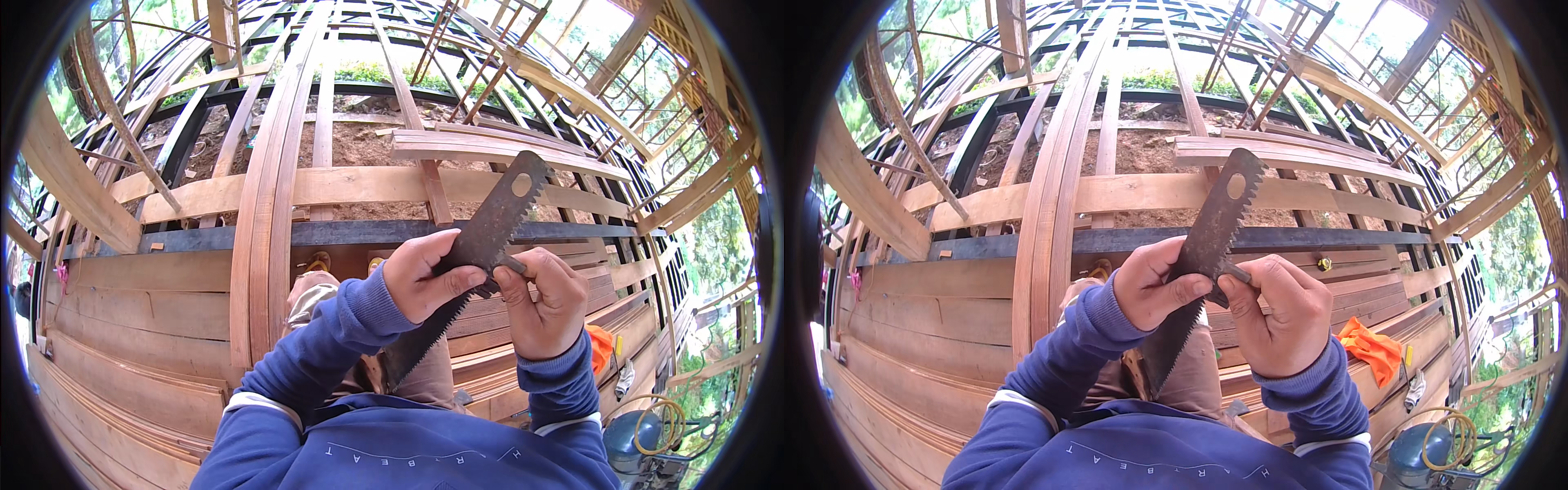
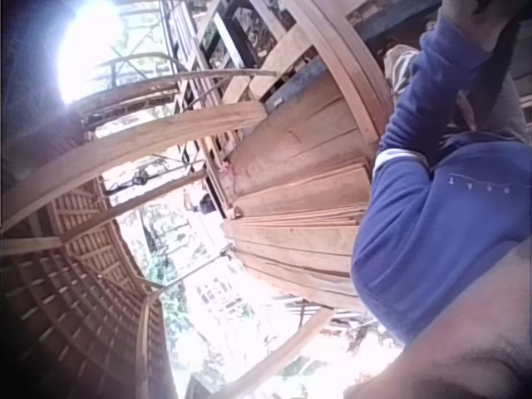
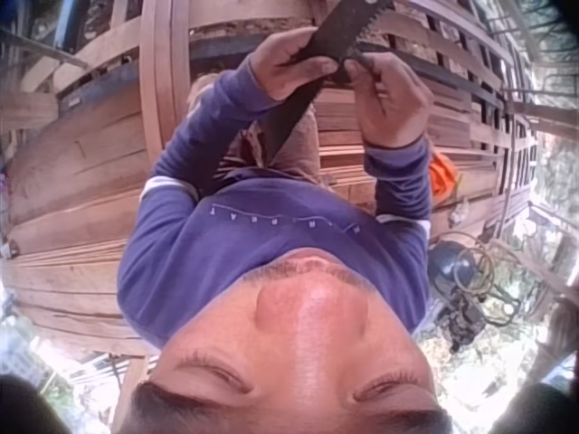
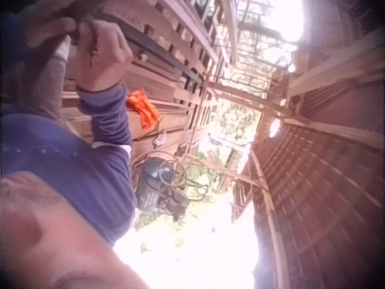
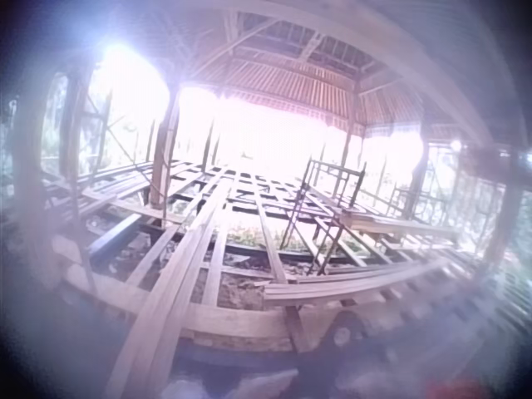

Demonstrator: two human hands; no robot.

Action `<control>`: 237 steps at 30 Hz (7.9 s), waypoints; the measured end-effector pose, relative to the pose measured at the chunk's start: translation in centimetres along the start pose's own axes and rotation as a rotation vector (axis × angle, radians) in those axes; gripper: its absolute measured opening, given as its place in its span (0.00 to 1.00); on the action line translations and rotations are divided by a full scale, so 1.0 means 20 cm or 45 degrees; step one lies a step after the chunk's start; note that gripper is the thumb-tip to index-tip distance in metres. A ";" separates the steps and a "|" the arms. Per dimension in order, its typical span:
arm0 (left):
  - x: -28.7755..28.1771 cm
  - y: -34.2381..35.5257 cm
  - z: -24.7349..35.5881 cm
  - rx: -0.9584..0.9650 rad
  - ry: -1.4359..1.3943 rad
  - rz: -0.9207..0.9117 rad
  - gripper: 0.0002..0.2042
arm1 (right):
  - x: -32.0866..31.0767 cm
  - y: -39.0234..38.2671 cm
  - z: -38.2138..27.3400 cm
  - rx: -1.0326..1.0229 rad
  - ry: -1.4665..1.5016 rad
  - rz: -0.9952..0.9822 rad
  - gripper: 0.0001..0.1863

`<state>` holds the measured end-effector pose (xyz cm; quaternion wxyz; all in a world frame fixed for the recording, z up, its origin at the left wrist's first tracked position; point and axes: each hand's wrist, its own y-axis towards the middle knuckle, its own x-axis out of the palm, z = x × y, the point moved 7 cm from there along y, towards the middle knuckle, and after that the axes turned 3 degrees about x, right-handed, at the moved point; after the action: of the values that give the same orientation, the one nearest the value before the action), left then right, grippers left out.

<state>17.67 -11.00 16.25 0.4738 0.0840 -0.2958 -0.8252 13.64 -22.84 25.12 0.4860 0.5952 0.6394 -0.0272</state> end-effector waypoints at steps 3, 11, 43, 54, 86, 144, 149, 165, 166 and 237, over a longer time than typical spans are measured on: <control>0.01 0.00 0.01 0.041 -0.053 0.023 0.13 | 0.00 0.00 0.00 0.026 -0.001 -0.008 0.04; -0.01 -0.01 0.00 0.019 -0.031 0.022 0.13 | 0.02 0.00 0.00 0.061 0.016 -0.012 0.03; -0.43 -0.08 -0.23 -0.076 -0.522 0.465 0.24 | 0.24 -0.21 0.33 0.466 0.539 0.031 0.04; -0.45 -0.08 -0.25 -0.056 -0.546 0.414 0.25 | 0.30 -0.23 0.37 0.594 0.897 -0.005 0.08; -0.40 -0.11 -0.29 -0.062 -0.684 0.415 0.17 | 0.34 0.05 0.07 -0.123 0.202 0.060 0.09; -0.12 -0.01 -0.18 -0.108 -0.186 -0.186 0.17 | 0.15 0.02 0.11 0.156 -0.137 -0.109 0.05; -0.12 -0.01 -0.17 -0.110 -0.237 -0.173 0.17 | 0.16 0.04 0.08 0.097 -0.150 -0.147 0.05; -0.13 -0.04 -0.15 -0.122 -0.177 -0.109 0.16 | 0.17 0.05 0.07 0.084 -0.180 -0.159 0.05; -0.13 -0.04 -0.14 -0.118 -0.181 -0.107 0.16 | 0.17 0.05 0.08 0.094 -0.171 -0.160 0.05; -0.15 -0.05 -0.34 -0.276 -0.369 -0.058 0.14 | 0.17 0.01 0.12 -0.024 -0.136 -0.152 0.05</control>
<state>21.42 -11.00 9.82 0.4137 -0.0808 -0.2685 -0.8662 15.83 -21.70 21.67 0.5226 0.5491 0.6470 -0.0818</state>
